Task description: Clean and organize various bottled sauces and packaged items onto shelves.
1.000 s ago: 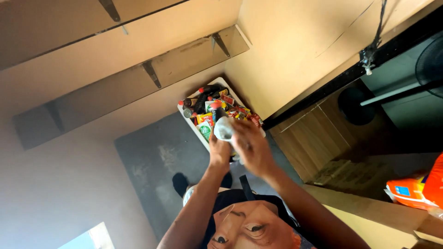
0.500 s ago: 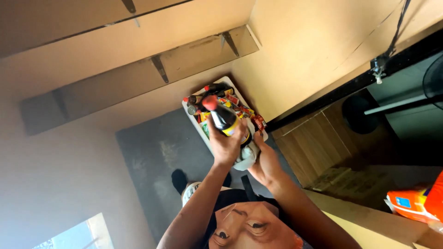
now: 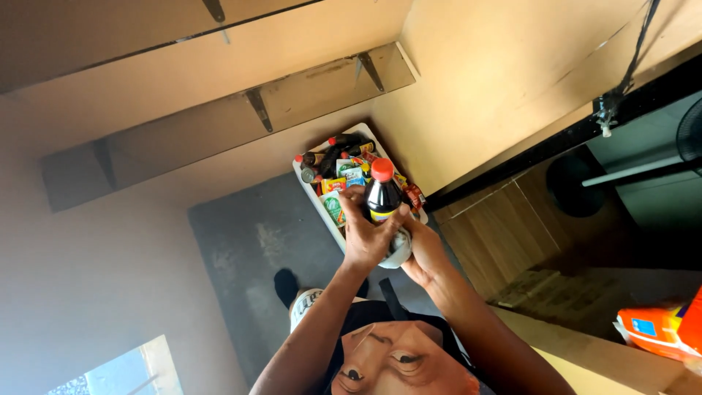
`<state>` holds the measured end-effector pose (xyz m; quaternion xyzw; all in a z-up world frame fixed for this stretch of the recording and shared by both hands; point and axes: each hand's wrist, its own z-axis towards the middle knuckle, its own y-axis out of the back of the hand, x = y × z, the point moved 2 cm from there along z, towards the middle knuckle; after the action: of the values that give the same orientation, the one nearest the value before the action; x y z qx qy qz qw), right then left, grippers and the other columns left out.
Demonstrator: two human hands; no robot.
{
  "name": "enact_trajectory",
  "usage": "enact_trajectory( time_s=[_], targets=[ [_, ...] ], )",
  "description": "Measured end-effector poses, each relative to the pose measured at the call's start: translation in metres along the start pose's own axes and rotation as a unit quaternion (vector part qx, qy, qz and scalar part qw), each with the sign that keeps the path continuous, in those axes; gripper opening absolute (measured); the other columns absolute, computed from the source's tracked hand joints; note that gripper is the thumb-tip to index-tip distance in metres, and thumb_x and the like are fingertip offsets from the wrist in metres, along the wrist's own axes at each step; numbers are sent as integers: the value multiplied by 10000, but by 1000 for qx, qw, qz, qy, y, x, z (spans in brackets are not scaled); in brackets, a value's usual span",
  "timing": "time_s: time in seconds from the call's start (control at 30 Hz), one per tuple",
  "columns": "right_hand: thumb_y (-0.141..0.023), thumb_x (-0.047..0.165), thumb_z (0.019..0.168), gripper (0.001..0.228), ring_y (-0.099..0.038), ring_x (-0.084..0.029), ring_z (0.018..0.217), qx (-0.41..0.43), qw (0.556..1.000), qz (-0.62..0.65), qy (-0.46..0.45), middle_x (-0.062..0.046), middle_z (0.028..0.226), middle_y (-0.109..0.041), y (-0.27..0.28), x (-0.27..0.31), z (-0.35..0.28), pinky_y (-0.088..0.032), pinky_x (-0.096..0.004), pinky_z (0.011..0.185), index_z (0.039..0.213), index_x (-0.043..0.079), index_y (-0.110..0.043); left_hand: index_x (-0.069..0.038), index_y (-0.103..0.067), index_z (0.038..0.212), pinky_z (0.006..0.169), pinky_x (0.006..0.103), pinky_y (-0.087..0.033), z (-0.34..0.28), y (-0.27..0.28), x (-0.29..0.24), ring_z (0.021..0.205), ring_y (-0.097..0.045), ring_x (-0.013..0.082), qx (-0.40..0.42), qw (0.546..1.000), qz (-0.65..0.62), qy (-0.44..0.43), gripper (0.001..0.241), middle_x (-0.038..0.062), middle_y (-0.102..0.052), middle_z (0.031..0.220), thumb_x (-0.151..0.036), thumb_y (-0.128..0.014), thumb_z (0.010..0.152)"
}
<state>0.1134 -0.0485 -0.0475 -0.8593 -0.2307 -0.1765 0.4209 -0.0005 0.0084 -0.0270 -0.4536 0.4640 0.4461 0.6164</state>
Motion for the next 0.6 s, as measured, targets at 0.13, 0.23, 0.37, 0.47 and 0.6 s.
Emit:
enact_trajectory(
  time_s=[0.13, 0.23, 0.37, 0.47, 0.6],
  targets=[
    [-492, 279, 1054, 397, -701, -217, 1079, 6, 1000, -24, -13, -128, 1202, -700, -1, 6, -7, -573, -388, 959, 1313, -1, -603, -23, -318, 1398, 944, 339, -545, 2, 0, -2, 1052, -647, 168, 35, 983, -143, 110, 743, 126, -655, 1176, -262, -812, 898],
    [-532, 280, 1058, 347, -695, -188, 978, -18, 994, -109, -6, -86, 1123, -714, 27, 0, -2, -576, -373, 825, 1278, 31, -632, 1, -411, 1446, 976, 321, -537, 5, 3, -2, 1073, -624, 151, 13, 990, -120, 69, 614, 130, -645, 1207, -249, -762, 1009],
    [-578, 275, 1104, 334, -627, -150, 829, 8, 967, -244, 74, -63, 1005, -675, 43, 2, 6, -532, -345, 690, 1263, -6, -664, -5, -400, 1334, 762, 300, -578, 12, 2, -21, 885, -659, 135, 11, 992, -53, 110, 657, 120, -665, 1067, -236, -814, 880],
    [-560, 263, 1071, 340, -638, -110, 883, -50, 945, -287, 147, -35, 1042, -692, 28, 18, 8, -537, -315, 750, 1283, 19, -664, -25, -371, 1342, 720, 298, -569, 8, 2, -23, 841, -657, 131, 30, 988, -38, 144, 686, 126, -671, 1029, -255, -803, 862],
    [-497, 337, 1115, 369, -665, -132, 907, -18, 973, -116, 200, -42, 1105, -714, 10, 34, 9, -525, -326, 748, 1308, 51, -627, 0, -494, 1410, 920, 327, -516, -2, 9, -19, 1058, -651, 145, 144, 981, 46, 124, 570, 127, -695, 1202, -386, -671, 1029]
  ],
)
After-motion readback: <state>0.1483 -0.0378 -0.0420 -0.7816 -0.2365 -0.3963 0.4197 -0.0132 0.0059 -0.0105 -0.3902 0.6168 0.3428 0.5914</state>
